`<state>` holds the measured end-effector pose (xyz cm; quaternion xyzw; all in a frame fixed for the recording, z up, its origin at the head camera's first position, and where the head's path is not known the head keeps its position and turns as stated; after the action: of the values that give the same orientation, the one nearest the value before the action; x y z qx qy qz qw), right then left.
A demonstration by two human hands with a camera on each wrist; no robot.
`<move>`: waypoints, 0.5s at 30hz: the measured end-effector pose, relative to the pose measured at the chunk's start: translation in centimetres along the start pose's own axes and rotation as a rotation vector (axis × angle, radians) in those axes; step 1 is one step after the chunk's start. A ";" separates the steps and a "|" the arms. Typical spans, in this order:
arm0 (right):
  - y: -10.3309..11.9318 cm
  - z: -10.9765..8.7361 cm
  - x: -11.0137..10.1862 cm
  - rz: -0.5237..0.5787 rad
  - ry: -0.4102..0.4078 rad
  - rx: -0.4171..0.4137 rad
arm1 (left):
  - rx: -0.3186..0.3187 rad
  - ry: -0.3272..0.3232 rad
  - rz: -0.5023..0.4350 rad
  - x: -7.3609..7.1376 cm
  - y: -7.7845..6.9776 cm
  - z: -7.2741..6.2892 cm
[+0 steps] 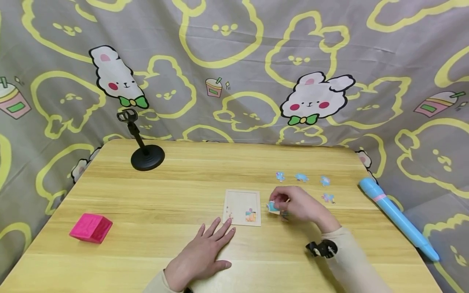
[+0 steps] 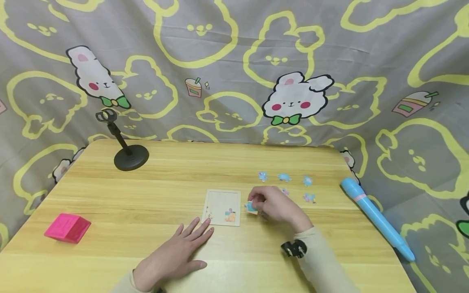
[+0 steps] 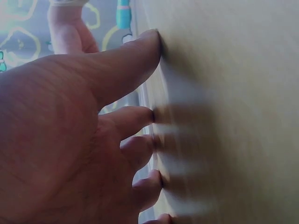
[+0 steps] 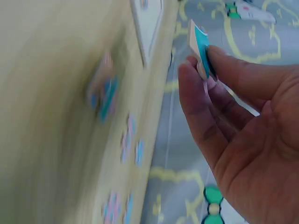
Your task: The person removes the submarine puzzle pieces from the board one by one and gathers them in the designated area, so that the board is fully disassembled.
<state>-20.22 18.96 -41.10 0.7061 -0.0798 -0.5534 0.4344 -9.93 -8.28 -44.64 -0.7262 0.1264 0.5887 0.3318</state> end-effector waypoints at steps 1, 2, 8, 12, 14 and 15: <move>-0.4 -0.3 -0.5 0.000 -0.006 0.004 | -0.001 -0.001 -0.002 0.0 0.0 0.0; -0.7 -0.7 -0.9 -0.004 -0.014 0.009 | 0.000 -0.001 -0.004 0.0 0.0 0.0; -2.5 -2.3 -2.7 0.009 -0.026 0.055 | 0.003 -0.007 -0.007 0.1 0.1 0.0; -3.8 -3.1 -3.3 0.007 -0.002 0.074 | 0.004 -0.005 -0.010 0.0 0.0 0.1; -4.4 -3.4 -3.5 0.003 0.015 0.078 | 0.003 -0.004 -0.013 0.0 0.0 0.1; -4.7 -3.6 -3.6 0.004 0.025 0.082 | 0.003 -0.006 -0.014 -0.1 0.0 0.1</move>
<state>-20.27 25.82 -41.84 0.7300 -0.0984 -0.5399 0.4073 -10.02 -8.27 -44.59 -0.7250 0.1211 0.5883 0.3372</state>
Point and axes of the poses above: each hand's wrist, its own z-axis towards the middle knuckle, its own x-axis out of the palm, y = z × x, the point moved 3 cm from there along z, towards the middle knuckle, and after that the axes turned 2 degrees about -y, right-handed, at the moved point
